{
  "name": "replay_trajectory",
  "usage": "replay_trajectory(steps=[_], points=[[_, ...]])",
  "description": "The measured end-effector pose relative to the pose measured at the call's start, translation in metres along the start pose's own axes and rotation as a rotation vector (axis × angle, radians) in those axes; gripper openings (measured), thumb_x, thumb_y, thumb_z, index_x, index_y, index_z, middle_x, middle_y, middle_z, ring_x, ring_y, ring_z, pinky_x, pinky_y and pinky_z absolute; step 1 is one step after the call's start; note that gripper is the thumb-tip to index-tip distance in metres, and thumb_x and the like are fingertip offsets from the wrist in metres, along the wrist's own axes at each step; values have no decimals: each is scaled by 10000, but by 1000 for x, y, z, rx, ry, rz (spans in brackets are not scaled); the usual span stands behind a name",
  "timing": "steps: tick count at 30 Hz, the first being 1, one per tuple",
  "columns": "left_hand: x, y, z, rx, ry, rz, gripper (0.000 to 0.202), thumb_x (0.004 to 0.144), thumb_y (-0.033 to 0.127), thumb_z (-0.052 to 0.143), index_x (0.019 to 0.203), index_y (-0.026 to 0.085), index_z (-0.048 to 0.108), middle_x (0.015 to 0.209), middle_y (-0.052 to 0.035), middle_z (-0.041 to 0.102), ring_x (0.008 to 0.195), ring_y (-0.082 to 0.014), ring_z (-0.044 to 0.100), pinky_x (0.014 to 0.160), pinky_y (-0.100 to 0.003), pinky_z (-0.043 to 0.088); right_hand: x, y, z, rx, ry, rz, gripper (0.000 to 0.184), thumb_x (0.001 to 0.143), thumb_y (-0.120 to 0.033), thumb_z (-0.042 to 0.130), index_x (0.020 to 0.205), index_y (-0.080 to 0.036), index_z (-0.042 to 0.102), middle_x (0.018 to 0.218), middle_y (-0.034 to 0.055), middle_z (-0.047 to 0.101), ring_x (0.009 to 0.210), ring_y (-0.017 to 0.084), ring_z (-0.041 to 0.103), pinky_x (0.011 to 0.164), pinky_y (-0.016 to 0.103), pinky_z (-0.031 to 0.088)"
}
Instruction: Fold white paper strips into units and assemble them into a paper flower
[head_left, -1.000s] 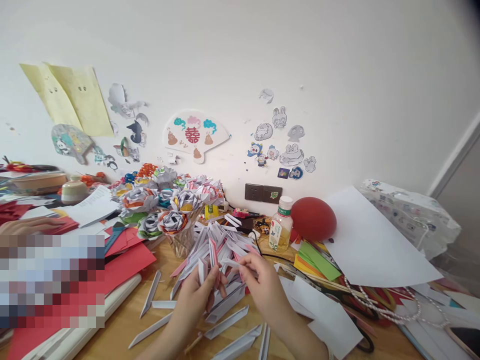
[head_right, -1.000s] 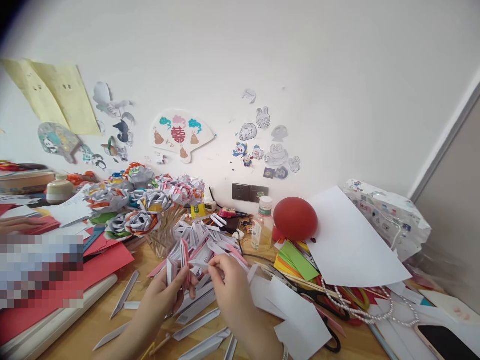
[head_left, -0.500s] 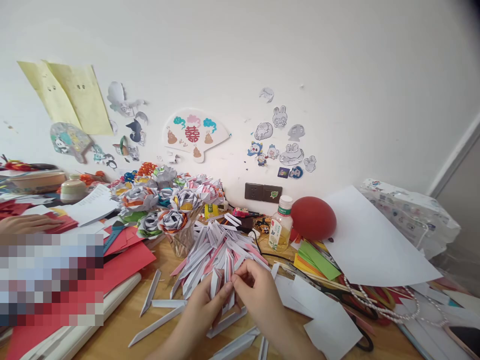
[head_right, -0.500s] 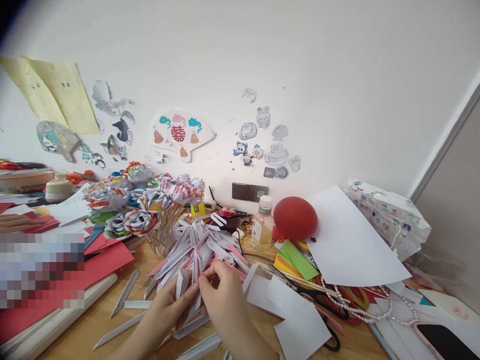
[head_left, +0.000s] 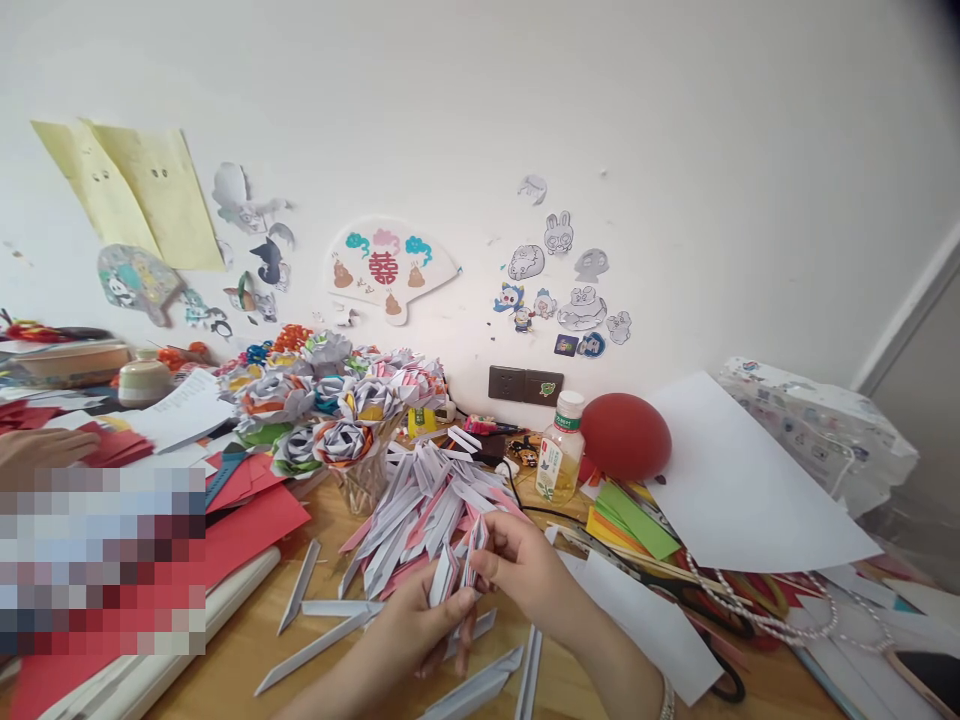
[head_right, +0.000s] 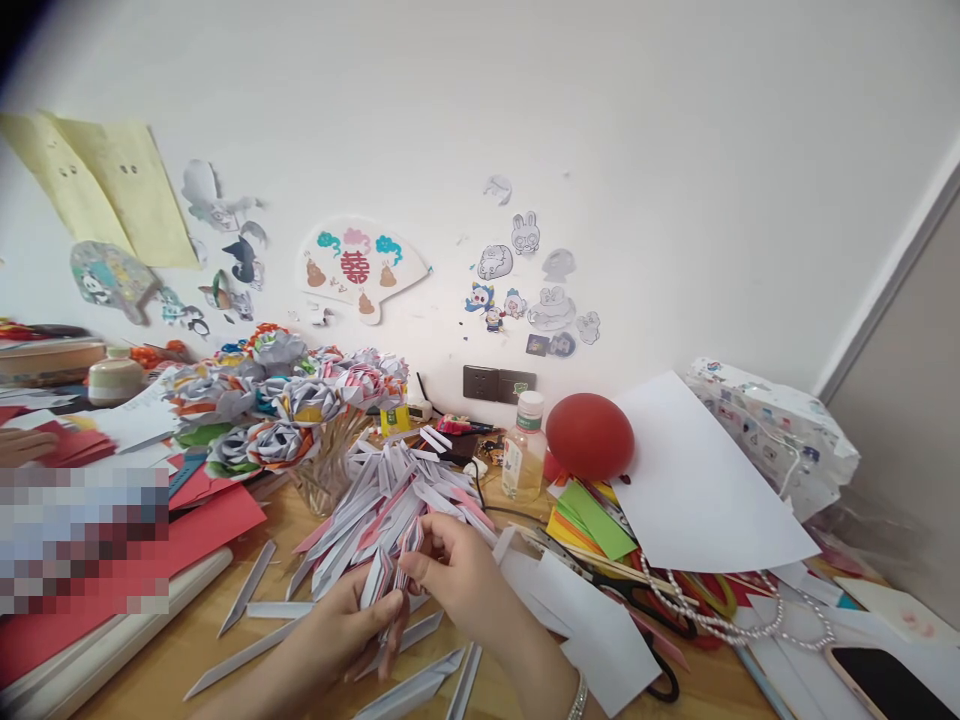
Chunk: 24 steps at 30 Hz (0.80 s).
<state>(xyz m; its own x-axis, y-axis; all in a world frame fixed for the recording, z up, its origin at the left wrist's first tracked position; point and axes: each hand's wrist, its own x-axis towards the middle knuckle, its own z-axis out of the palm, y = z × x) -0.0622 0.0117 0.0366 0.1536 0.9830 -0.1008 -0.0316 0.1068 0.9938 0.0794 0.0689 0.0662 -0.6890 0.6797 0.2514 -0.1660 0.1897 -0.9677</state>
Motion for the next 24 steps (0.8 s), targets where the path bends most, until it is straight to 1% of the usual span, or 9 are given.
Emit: replay_trajectory(steps=[3,5,7,12,15,17,19,21,24], points=[[0,1,-1,62,156,-9,437,592,568,641,684,186,449,405,72,505,287,-58,385,294,-152,186,1,-1,1,-216,69,-22,187,792,-323,544,702,-164,507,620,-45,466,588,96,453,554,200,359],[-1,5,-2,103,205,-24,429,588,562,644,683,187,457,395,75,496,294,-64,390,302,-154,184,2,1,1,-321,114,-21,166,805,-268,506,674,-167,498,607,-44,473,587,98,451,547,199,349],[-2,10,-1,128,165,-39,415,601,560,633,671,186,465,396,67,511,288,-62,375,305,-159,176,3,4,1,-357,124,-4,184,816,-246,469,649,-169,482,596,-40,488,590,102,464,547,201,349],[-6,22,1,157,-8,-38,452,655,614,537,672,162,544,495,6,609,290,-53,364,309,-172,173,1,7,-3,-304,35,47,211,833,-249,434,636,-176,452,583,-35,507,583,108,496,571,211,376],[-6,23,1,163,-37,-51,490,628,638,541,681,152,581,515,-8,620,309,-62,389,319,-174,183,-1,5,-3,-291,-5,59,209,839,-255,430,645,-180,441,580,-41,494,555,103,491,552,209,377],[-3,19,-1,161,13,-59,499,624,654,531,639,157,571,471,1,587,316,-72,396,328,-178,196,-1,5,-4,-312,0,46,207,841,-258,432,650,-179,442,601,-35,510,576,106,497,565,211,379],[0,13,-4,150,122,-59,521,607,686,512,597,167,546,434,16,543,311,-75,374,333,-185,215,0,5,-4,-362,32,27,192,834,-248,440,657,-176,453,624,-29,527,603,112,497,580,215,377],[3,9,-6,132,255,-45,535,590,710,496,585,177,533,451,23,527,333,-82,368,344,-197,251,1,3,-5,-394,50,26,175,829,-230,437,666,-175,462,637,-26,536,609,112,494,583,216,373],[1,9,-6,92,362,-41,517,667,685,431,599,187,550,505,17,518,445,-122,434,420,-223,340,1,0,-3,-385,45,31,158,820,-194,426,666,-177,456,647,-27,541,628,113,506,600,215,373]])
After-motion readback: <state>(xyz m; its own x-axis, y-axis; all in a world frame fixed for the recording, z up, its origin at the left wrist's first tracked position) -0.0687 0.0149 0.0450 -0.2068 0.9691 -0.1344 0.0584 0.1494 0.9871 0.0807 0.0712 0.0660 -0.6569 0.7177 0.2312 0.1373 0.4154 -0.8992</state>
